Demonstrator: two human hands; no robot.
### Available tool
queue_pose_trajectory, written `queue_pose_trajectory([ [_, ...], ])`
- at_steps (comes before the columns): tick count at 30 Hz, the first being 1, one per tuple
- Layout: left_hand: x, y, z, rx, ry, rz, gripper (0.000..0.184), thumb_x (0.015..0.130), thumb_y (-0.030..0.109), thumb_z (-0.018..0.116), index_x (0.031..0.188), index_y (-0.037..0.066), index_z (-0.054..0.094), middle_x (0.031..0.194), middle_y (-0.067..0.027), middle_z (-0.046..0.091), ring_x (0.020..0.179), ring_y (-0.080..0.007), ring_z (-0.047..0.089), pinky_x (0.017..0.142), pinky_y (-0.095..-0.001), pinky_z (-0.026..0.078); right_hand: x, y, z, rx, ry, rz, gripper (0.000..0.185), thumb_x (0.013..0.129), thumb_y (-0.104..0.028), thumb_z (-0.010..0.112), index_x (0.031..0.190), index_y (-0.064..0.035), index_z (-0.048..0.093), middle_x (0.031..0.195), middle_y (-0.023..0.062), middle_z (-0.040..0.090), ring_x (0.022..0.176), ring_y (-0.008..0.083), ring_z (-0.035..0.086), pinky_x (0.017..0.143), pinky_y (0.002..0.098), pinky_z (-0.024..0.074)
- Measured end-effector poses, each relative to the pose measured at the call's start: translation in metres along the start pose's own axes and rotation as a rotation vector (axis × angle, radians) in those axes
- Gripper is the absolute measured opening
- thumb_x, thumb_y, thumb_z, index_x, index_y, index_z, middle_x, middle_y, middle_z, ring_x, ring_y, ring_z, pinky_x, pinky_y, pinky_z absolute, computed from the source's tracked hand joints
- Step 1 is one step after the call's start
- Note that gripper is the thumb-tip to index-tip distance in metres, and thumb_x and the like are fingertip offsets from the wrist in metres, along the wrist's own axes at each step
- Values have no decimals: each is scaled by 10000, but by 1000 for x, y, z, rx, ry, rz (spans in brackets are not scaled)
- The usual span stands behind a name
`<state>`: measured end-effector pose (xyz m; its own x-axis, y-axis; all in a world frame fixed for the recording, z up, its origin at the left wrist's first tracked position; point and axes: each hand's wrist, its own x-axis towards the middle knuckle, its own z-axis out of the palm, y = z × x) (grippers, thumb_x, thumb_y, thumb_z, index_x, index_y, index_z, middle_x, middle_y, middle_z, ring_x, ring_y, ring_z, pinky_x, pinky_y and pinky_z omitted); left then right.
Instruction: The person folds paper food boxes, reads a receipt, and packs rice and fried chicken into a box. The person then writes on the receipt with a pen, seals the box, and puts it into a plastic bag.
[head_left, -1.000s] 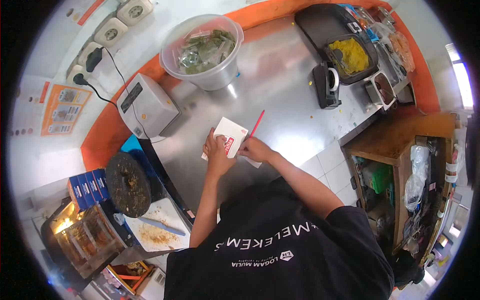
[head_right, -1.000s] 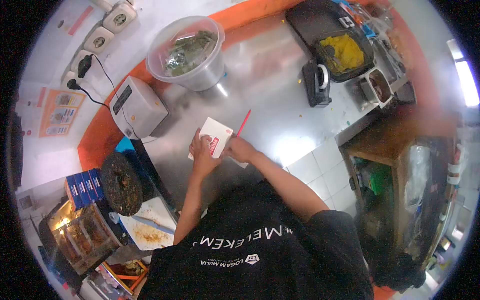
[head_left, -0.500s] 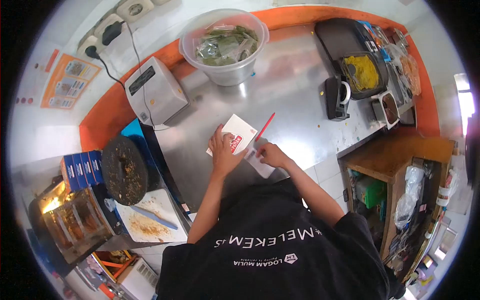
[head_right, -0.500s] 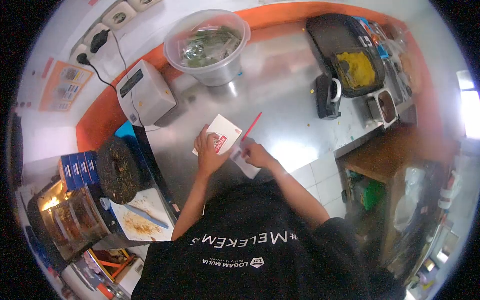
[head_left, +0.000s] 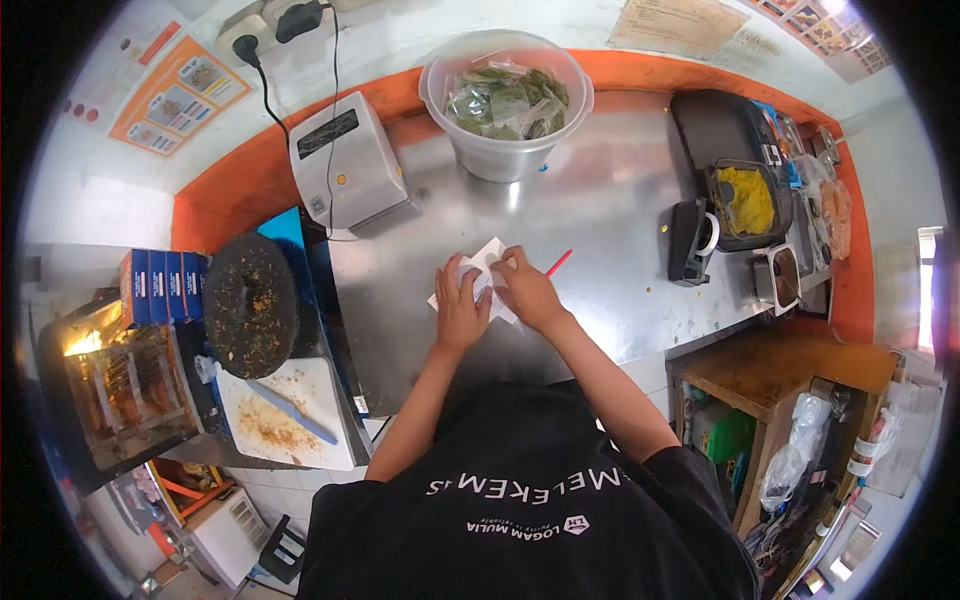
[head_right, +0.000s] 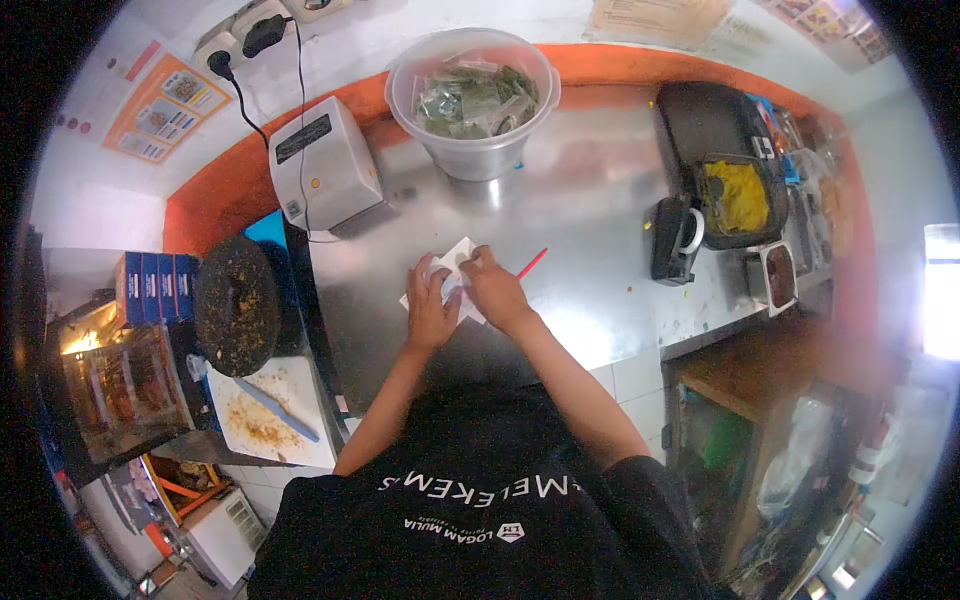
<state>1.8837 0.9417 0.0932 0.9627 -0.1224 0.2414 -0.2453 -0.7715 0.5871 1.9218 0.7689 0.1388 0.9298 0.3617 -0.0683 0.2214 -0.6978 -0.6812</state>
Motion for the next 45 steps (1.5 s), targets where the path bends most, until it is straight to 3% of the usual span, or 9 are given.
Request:
queue_pose_trajectory([
  [10,4,8,-5,92,-140,-23,383,931,272,682,1262,93,612,1505,-209,411,1395,-401,402,1152,-608,282,-140,220,-172,-310,891,707,347,938,-282,703,1192,-47,672,1141,216,569,1065,361,568,939,456,463],
  [12,10,9,-6,77,-190,33,375,940,284,673,1261,98,619,1528,-210,395,1410,-402,390,1165,-614,265,-162,262,-181,-377,811,779,430,959,-389,689,1187,-24,684,1148,212,603,1035,355,590,932,431,477],
  [15,19,11,-8,48,-227,105,363,946,287,669,1265,120,624,1570,-208,357,1458,-410,338,1189,-621,230,-161,296,-190,158,527,823,423,975,-381,672,1194,-20,684,1134,130,645,924,313,621,849,389,510],
  [20,20,8,-6,51,-214,147,361,943,290,675,1271,147,629,1604,-197,323,1502,-408,280,1200,-624,207,-172,280,-196,978,647,771,249,1017,-308,628,1114,-89,695,1077,12,678,881,151,633,719,279,500],
  [26,18,7,-7,19,-231,125,366,941,297,676,1271,147,625,1590,-190,344,1491,-397,302,1197,-621,210,-198,268,-174,676,608,853,297,1000,-329,656,1000,-47,749,979,60,716,881,192,672,726,323,530],
  [30,19,6,-5,-30,-222,101,379,935,289,683,1275,136,614,1575,-180,364,1474,-388,330,1194,-612,219,-184,262,-161,-87,688,739,280,933,-265,704,843,-8,770,944,247,719,898,359,699,777,423,553],
  [33,18,7,-7,-59,-218,76,390,927,287,696,1276,134,609,1564,-167,381,1466,-379,342,1195,-633,193,-189,297,-156,-544,363,829,274,911,-281,712,849,-22,776,938,238,727,928,375,698,808,439,544],
  [35,17,9,-6,17,-227,92,399,923,288,704,1282,141,611,1558,-155,391,1464,-370,347,1190,-659,167,-189,276,-167,-273,278,840,304,898,-309,724,861,-11,771,941,242,725,946,380,690,820,445,536],
  [45,6,8,-7,52,-190,20,477,924,283,697,1372,170,577,1542,-127,405,1477,-339,344,1210,-672,83,-35,65,-58,102,-167,-134,202,970,-197,599,948,-10,673,965,199,610,959,380,606,849,489,493],
])
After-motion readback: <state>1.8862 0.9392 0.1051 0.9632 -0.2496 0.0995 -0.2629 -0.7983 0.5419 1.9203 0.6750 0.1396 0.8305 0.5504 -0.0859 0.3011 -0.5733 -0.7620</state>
